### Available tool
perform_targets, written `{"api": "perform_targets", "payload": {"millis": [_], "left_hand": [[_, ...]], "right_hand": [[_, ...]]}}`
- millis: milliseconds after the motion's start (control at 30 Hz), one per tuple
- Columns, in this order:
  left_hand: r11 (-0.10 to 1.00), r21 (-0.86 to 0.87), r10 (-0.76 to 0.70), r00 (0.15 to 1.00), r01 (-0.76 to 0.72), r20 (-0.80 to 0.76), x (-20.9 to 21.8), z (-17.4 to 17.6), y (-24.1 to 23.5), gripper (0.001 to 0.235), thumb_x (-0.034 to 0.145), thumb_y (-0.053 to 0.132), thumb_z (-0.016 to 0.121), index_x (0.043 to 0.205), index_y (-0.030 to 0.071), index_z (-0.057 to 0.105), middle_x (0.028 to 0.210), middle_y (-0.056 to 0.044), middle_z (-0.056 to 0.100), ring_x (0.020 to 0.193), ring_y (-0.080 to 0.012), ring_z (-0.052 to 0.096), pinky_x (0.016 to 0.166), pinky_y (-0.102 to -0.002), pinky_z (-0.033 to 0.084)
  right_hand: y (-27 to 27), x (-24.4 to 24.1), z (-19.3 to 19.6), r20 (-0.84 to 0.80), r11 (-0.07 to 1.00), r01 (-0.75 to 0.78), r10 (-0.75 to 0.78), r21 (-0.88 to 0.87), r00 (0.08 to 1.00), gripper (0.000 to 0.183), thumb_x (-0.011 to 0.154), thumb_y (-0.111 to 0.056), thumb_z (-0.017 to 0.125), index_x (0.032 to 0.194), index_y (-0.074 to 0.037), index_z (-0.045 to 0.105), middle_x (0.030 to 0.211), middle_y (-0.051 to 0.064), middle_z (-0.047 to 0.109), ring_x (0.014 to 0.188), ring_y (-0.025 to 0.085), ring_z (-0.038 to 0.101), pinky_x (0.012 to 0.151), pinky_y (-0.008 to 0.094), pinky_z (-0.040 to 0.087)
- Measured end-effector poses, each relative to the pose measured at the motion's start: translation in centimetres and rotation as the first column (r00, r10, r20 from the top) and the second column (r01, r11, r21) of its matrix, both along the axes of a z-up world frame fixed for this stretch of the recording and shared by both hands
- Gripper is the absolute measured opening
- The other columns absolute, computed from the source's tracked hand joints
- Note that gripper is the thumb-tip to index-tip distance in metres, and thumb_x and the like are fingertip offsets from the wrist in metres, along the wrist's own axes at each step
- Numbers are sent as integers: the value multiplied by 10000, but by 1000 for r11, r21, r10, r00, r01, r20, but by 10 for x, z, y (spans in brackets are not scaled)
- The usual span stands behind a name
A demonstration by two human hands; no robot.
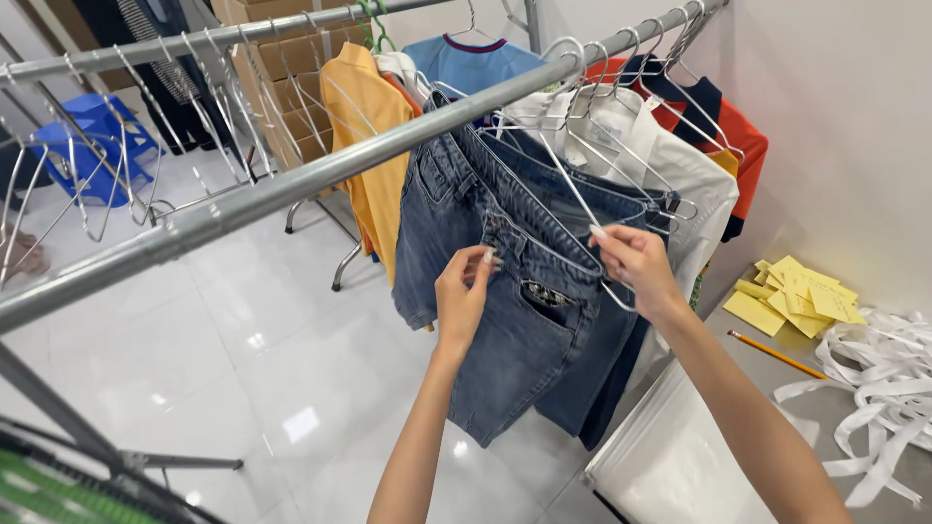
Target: The person picks up folded denim shorts, places them on a hanger, and hangs them on a clothing rack. They repeat this process with a pair of denim jeans and a pair of navy blue shorts, using different hangers for each item.
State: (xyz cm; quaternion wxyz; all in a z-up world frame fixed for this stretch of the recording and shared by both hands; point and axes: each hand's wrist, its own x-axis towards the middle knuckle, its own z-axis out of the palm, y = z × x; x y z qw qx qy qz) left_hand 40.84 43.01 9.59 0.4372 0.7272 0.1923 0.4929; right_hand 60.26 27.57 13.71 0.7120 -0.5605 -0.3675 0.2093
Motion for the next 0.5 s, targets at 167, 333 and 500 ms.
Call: {"api": "perform_targets", "payload": {"millis": [167,333,500], "left_hand": [[983,-183,5,999,2,39,6,-3,5,186,1035,214,603,1083,69,709,888,-105,746,839,-219,758,703,-322,639],[957,-291,11,1000,-3,24,11,-19,9,178,1020,219,619,1042,68,712,844,-104,758,783,-181,747,681,-272,634],[926,-378,10,1000,-12,-7,13,-29,4,214,1017,264,624,1041,73,718,857,-108,769,783,-162,736,680,-262,640]], "right_hand": [[45,32,1,11,998,40,-39,-58,999,138,950,-130,666,934,1,707,528,0,407,367,16,346,368,147,291],[55,65,-26,72,985,75,-65,-154,995,135,951,-153,669,924,-33,724,526,-8,481,388,3,409,377,128,311],[27,89,-7,343,941,331,-289,-69,893,218,862,-118,832,1052,-59,741,800,116,707,682,120,662,627,238,561]]}}
